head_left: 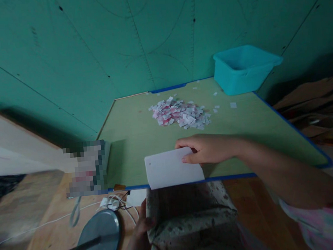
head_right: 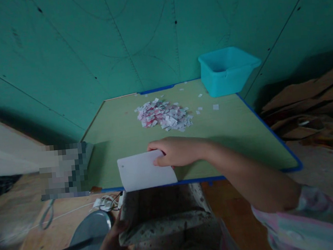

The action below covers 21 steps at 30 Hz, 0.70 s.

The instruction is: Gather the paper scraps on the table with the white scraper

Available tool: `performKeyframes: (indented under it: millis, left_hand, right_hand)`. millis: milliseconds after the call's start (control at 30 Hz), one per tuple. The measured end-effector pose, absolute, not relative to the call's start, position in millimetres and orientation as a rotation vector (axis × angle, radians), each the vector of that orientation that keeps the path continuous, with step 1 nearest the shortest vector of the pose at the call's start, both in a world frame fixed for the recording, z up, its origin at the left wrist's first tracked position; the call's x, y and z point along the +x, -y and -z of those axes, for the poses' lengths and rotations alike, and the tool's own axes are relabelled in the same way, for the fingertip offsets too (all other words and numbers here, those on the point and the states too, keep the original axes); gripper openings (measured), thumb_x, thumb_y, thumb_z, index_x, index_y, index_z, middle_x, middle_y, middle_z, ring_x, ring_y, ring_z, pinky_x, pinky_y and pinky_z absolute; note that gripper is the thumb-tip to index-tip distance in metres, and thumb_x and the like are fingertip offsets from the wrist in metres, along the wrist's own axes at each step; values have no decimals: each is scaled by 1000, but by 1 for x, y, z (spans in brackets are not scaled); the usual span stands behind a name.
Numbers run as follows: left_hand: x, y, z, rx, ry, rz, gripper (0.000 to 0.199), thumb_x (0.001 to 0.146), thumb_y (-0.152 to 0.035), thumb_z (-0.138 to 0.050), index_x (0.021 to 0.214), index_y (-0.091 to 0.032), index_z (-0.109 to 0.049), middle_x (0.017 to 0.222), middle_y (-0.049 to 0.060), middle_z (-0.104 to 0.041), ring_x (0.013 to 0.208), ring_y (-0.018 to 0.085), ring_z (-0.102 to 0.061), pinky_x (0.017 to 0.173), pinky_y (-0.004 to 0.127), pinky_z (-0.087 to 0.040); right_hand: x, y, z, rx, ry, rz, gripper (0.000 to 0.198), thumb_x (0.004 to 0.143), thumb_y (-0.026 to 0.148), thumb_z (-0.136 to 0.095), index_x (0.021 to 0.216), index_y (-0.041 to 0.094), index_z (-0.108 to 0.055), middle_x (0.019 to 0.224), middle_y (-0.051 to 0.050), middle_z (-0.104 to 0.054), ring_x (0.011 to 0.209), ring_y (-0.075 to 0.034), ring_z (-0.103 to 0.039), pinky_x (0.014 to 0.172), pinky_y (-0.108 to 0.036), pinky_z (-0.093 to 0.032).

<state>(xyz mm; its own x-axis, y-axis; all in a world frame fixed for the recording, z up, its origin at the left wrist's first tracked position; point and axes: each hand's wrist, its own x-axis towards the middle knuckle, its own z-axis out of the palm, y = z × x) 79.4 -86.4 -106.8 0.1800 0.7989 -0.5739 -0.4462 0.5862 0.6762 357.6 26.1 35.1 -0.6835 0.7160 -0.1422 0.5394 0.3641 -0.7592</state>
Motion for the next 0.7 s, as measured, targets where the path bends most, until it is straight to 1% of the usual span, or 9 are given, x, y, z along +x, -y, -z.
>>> performKeyframes:
  millis: [67,167,267,333,400,500,600,633,700]
  left_hand:
    - [80,86,103,365,-1048,-896,61,69,-14,-48,128,-25,-34,100,0,-69,104,24,-55,85,37,-41]
    - [84,87,99,298,-1019,-852,63,68,-14,-50,129,-23,-34,90,0,-72,96,24,-59,82,35,-43]
    - [96,91,101,197,-923,-749,51,69,-19,-52,119,-19,-49,83,2,-73,84,26,-64,78,37,-45]
    - [105,96,106,88,-844,-631,42,70,-25,-50,110,-17,-57,82,6,-72,82,29,-64,76,41,-46]
    - [110,101,112,56,-826,-545,40,70,-29,-49,105,-15,-61,80,8,-72,82,32,-64,75,44,-45]
    - [102,106,118,179,-827,-562,38,66,-24,-52,102,-16,-64,79,9,-72,80,33,-64,75,46,-45]
    - [90,105,116,178,-808,-503,36,65,-30,-54,96,-17,-67,83,10,-72,84,34,-63,76,48,-45]
    - [91,104,115,194,-803,-505,37,66,-32,-54,96,-17,-67,86,11,-71,86,35,-62,76,48,-45]
    - [100,100,113,257,-798,-537,41,63,-26,-56,103,-19,-64,93,9,-70,92,33,-60,81,45,-44]
  right_hand:
    - [359,-29,-31,-1129,2236,-1203,18,77,28,-47,91,16,-49,74,0,-53,61,-9,-45,55,-21,-33]
    - [359,-37,-25,-1094,1858,-1246,20,77,29,-48,94,18,-47,81,-1,-54,71,-11,-50,60,-23,-38]
    - [361,-44,-25,-1069,1541,-1277,21,75,29,-50,93,19,-44,86,-2,-55,75,-13,-52,62,-25,-41]
    - [366,-49,-27,-1079,1409,-1239,21,73,29,-52,91,19,-44,85,-2,-54,74,-13,-52,61,-26,-42]
    - [372,-53,-31,-1111,1324,-1162,21,72,29,-52,88,19,-43,84,-1,-54,74,-14,-53,61,-27,-43]
    - [381,-58,-34,-1161,1249,-1038,21,73,30,-49,90,19,-42,86,-2,-54,78,-15,-54,62,-29,-44]
    - [387,-64,-34,-1115,1180,-996,21,73,29,-49,91,19,-44,86,-1,-55,78,-14,-54,62,-30,-44]
    - [388,-65,-34,-1083,1148,-997,21,72,28,-49,90,19,-44,85,-1,-55,77,-14,-54,62,-29,-44]
    - [389,-69,-31,-1024,1091,-1009,19,71,25,-50,88,19,-45,82,0,-55,73,-12,-54,62,-28,-44]
